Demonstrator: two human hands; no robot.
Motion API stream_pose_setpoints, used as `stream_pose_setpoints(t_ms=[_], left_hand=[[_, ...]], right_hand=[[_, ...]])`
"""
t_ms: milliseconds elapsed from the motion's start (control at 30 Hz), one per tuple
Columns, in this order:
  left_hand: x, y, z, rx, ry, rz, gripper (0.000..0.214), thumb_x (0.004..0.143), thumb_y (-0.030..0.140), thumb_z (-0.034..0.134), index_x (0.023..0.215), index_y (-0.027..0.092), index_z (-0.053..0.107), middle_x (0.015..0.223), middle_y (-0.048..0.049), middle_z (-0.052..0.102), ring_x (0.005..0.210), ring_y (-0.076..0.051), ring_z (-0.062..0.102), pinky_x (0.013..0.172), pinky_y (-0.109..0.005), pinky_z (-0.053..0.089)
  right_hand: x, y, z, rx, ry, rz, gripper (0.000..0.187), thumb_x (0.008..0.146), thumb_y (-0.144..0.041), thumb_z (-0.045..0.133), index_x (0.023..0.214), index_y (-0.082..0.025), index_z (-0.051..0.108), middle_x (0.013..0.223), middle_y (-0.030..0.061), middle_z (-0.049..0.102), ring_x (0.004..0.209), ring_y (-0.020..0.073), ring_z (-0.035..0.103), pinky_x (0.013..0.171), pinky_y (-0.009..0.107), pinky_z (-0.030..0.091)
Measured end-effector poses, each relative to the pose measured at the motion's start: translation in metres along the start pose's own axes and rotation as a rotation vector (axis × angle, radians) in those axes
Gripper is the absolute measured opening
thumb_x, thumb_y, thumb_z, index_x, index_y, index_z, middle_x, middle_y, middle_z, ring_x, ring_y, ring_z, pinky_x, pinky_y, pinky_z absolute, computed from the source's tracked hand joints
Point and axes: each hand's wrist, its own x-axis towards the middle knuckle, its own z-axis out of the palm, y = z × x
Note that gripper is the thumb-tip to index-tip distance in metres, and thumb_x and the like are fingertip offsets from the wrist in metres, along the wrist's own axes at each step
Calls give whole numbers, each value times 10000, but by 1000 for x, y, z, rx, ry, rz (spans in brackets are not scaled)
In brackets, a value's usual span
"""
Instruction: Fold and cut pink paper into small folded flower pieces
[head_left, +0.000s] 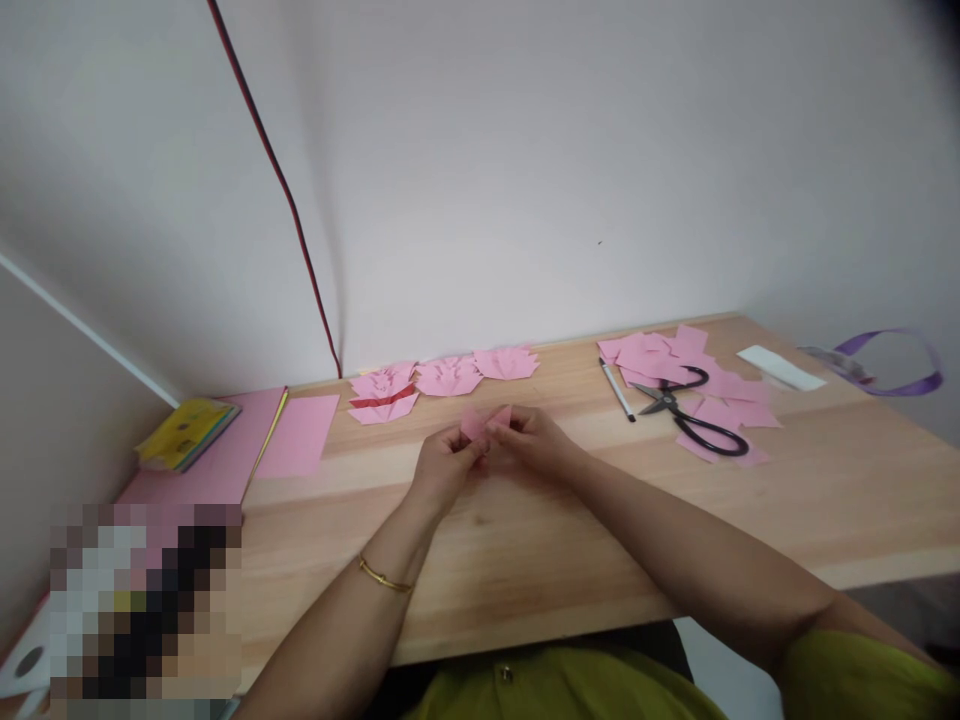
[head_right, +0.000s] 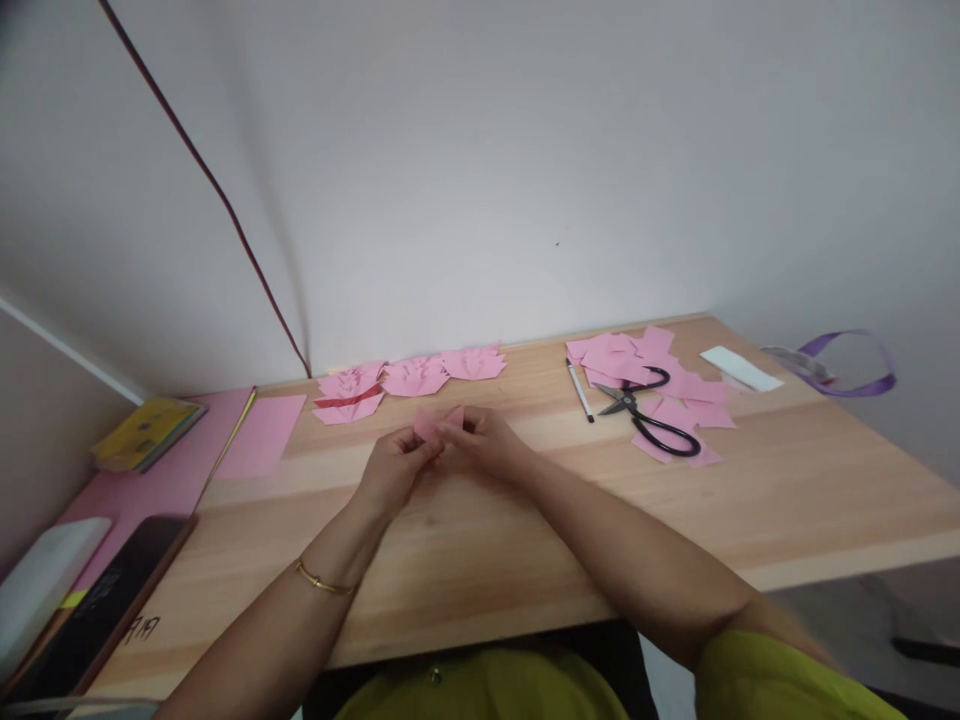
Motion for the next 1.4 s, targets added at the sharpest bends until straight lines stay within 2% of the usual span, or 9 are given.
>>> stream_pose_setpoints(t_ms=[200, 333, 567, 800, 933, 1067, 1233, 1300, 1400], left_hand=[[2, 3, -2, -100, -74, 42, 321, 664, 393, 734, 865, 165, 631, 694, -18, 662, 599, -130, 596, 595, -244, 474], [-1, 7, -4, -10, -47, 80, 259, 735, 418, 654, 739, 160, 630, 708, -20, 654, 648, -130, 598, 650, -255, 499], [-1, 9, -4, -8, 22, 81, 308, 779, 460, 595, 699, 163, 603, 627, -16, 638, 578, -154, 617, 613, -283, 513], [1, 7, -1, -145, -103, -12, 303, 634, 393, 760, 754, 132, 666, 698, -42, 669, 624, -141, 613, 618, -257, 498], [2, 1, -2, -135, -86, -1, 265, 647, 357, 746, 755, 132, 657, 675, -36, 665, 554, -113, 572, 537, -227, 452], [2, 4, -5, -43, -52, 18, 200, 661, 313, 716, 683, 134, 628, 622, -24, 644, 504, -96, 540, 482, -197, 400], [2, 8, -6, -72, -26, -7, 183, 643, 293, 708, 671, 133, 624, 623, -20, 636, 480, -89, 528, 461, -196, 404], [2, 8, -6, -105, -11, 1, 192, 639, 298, 714, 679, 129, 630, 629, -26, 635, 495, -93, 539, 480, -202, 425], [2, 9, -5, -135, -1, 14, 205, 643, 306, 715, 706, 125, 640, 634, -29, 632, 520, -97, 550, 508, -207, 442]], right_hand=[[0, 6, 1, 43, -16, -16, 270, 818, -428, 584, 742, -173, 626, 785, 38, 664, 746, 155, 606, 693, 278, 460], [-1, 3, 2, -21, -22, -12, 267, 832, -411, 569, 724, -170, 613, 802, 43, 656, 741, 151, 593, 678, 272, 443], [1, 2, 0, -87, 21, -39, 266, 841, -383, 551, 693, -165, 579, 734, 18, 607, 673, 130, 538, 621, 253, 399], [1, -2, 0, -16, 33, 4, 258, 806, -402, 606, 708, -163, 616, 753, 34, 650, 714, 154, 583, 676, 278, 437], [0, -3, 1, 8, 34, -10, 237, 774, -403, 640, 739, -169, 626, 748, 28, 650, 719, 157, 585, 659, 274, 438], [4, -2, -7, -53, 133, -32, 251, 789, -417, 612, 718, -177, 623, 695, 7, 607, 666, 137, 534, 627, 265, 409], [11, 2, -26, 19, 376, 53, 308, 791, -478, 594, 735, -175, 595, 663, -1, 562, 612, 120, 488, 594, 254, 389], [10, 2, -27, 35, 330, 54, 322, 806, -494, 568, 760, -176, 591, 688, 3, 568, 620, 118, 490, 596, 251, 390], [6, 0, -18, -15, 115, 23, 300, 797, -476, 582, 746, -180, 584, 675, -10, 557, 617, 116, 482, 589, 244, 381]])
